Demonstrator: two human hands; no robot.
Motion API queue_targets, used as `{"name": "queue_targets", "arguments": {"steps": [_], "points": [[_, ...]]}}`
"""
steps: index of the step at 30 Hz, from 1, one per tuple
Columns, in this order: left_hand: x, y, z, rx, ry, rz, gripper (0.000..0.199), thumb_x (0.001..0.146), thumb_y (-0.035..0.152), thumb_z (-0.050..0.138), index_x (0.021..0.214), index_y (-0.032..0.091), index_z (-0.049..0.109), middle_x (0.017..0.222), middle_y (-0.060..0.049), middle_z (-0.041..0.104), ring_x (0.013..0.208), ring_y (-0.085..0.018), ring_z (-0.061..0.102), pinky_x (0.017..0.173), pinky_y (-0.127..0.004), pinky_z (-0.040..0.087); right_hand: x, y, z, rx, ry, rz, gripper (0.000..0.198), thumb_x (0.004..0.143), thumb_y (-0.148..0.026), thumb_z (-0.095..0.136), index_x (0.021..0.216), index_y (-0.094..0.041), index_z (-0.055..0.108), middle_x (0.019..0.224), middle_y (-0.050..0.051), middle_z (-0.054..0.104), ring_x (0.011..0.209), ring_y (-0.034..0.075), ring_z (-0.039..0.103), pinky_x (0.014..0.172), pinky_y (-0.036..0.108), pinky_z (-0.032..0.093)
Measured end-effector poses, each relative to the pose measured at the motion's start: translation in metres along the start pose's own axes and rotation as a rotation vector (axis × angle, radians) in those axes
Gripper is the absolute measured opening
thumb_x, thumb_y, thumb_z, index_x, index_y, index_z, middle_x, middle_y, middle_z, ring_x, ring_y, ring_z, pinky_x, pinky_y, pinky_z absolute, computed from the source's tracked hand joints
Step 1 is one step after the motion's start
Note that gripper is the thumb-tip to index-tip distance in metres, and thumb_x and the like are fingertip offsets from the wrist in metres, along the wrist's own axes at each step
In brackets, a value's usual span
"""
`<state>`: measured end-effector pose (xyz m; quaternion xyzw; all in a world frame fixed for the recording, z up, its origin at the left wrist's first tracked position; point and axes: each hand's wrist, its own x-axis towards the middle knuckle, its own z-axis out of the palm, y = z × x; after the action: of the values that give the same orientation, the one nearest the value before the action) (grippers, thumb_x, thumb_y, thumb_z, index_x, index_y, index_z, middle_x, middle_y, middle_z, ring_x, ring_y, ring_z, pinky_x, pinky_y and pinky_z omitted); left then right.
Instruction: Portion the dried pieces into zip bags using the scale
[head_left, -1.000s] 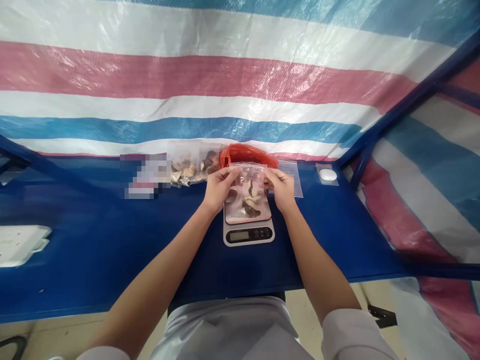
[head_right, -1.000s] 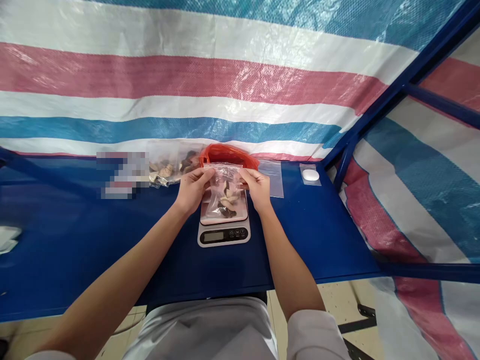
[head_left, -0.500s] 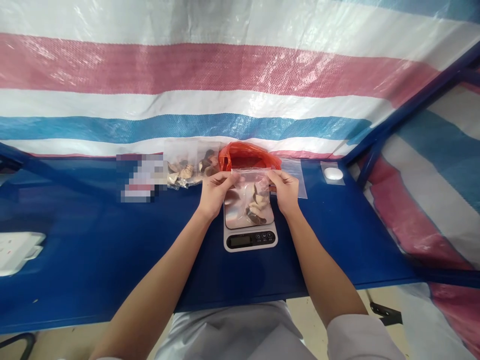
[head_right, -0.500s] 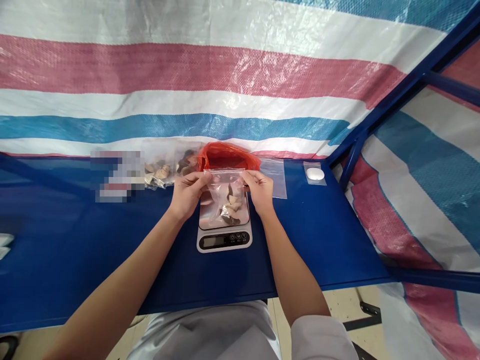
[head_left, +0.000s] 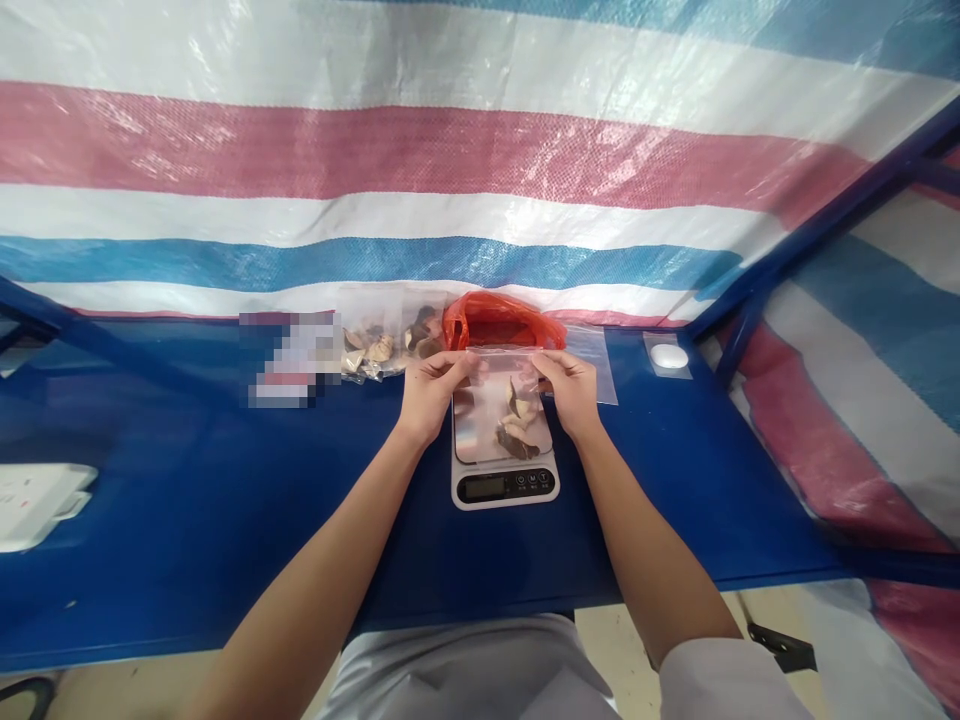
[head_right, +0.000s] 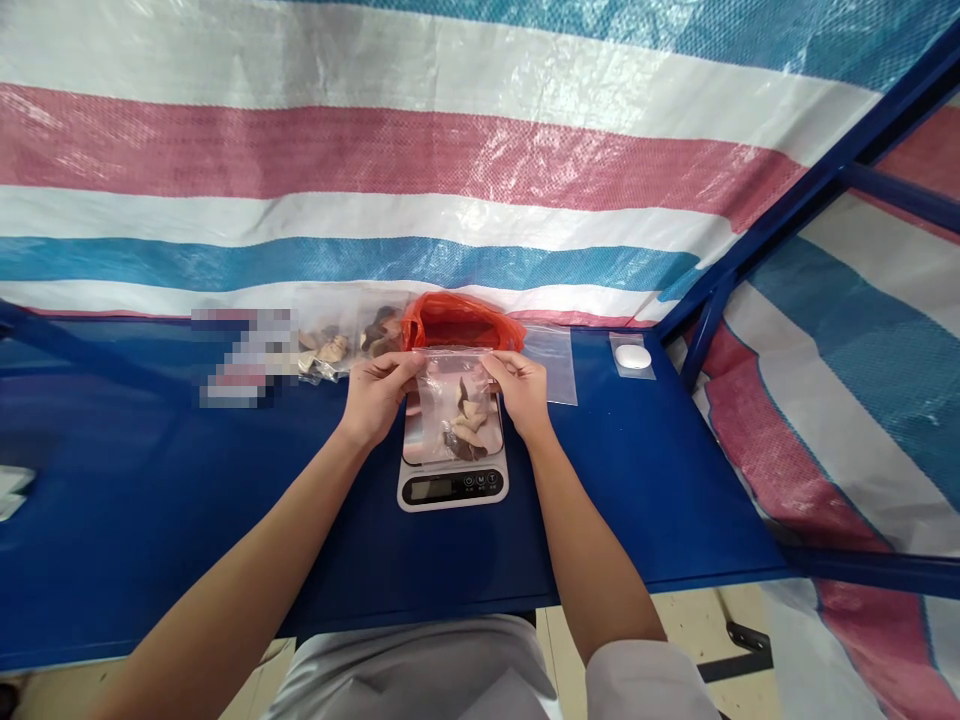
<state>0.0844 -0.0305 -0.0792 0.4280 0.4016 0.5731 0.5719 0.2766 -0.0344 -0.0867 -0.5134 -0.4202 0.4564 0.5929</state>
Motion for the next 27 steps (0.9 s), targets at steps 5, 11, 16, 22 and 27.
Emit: {"name": "queue_targets", "arguments": {"steps": [5, 11, 16, 22, 27], "points": [[0.0008, -0.0017, -0.0003, -0.006, 0.027, 0.003, 0.032, 0.065, 0.045, 0.09, 0.073, 0.017, 0.078, 0.067, -0.002, 0.071, 0.058, -0.012, 0.06, 0.06, -0.026, 0.052, 0.0007, 0.0004, 0.0002, 0.032, 0.021, 0.008, 0.031, 0.063, -0.049, 0.083, 0.073, -0.021, 0.076, 0.068, 0.001, 0.073, 0.059, 0.016, 0.066, 0.055, 0.03, 0.057], [0.0014, -0.006, -0.0032, -0.016, 0.022, 0.009, 0.029, 0.066, 0.044, 0.09, 0.075, 0.018, 0.079, 0.074, -0.003, 0.075, 0.061, -0.012, 0.061, 0.062, -0.025, 0.052, -0.0008, 0.001, 0.0004, 0.04, 0.014, -0.009, 0.029, 0.062, -0.049, 0.084, 0.068, -0.021, 0.075, 0.066, 0.002, 0.072, 0.056, 0.016, 0.065, 0.055, 0.031, 0.057], [0.0001, -0.0062, -0.0031, 0.07, 0.037, 0.042, 0.029, 0.069, 0.045, 0.087, 0.073, 0.018, 0.078, 0.072, -0.003, 0.074, 0.06, -0.013, 0.061, 0.06, -0.026, 0.051, -0.0023, -0.0022, 0.0002, 0.039, -0.004, -0.014, 0.031, 0.061, -0.051, 0.085, 0.067, -0.022, 0.074, 0.063, 0.0, 0.069, 0.057, 0.018, 0.066, 0.056, 0.032, 0.058], [-0.0018, -0.0046, -0.0021, 0.144, 0.048, 0.128, 0.026, 0.07, 0.043, 0.085, 0.071, 0.017, 0.078, 0.068, -0.004, 0.073, 0.062, -0.015, 0.063, 0.064, -0.027, 0.053, -0.0039, -0.0041, 0.0013, -0.001, -0.054, 0.011, 0.036, 0.059, -0.055, 0.085, 0.072, -0.022, 0.076, 0.065, 0.0, 0.072, 0.06, 0.017, 0.067, 0.056, 0.029, 0.057], [-0.0022, -0.0053, -0.0024, 0.151, 0.07, 0.133, 0.025, 0.072, 0.043, 0.085, 0.073, 0.018, 0.079, 0.07, -0.004, 0.075, 0.063, -0.016, 0.065, 0.064, -0.027, 0.053, -0.0046, -0.005, 0.0014, 0.016, -0.043, 0.005, 0.034, 0.06, -0.052, 0.085, 0.073, -0.022, 0.076, 0.065, 0.0, 0.072, 0.06, 0.018, 0.068, 0.053, 0.029, 0.057]]}}
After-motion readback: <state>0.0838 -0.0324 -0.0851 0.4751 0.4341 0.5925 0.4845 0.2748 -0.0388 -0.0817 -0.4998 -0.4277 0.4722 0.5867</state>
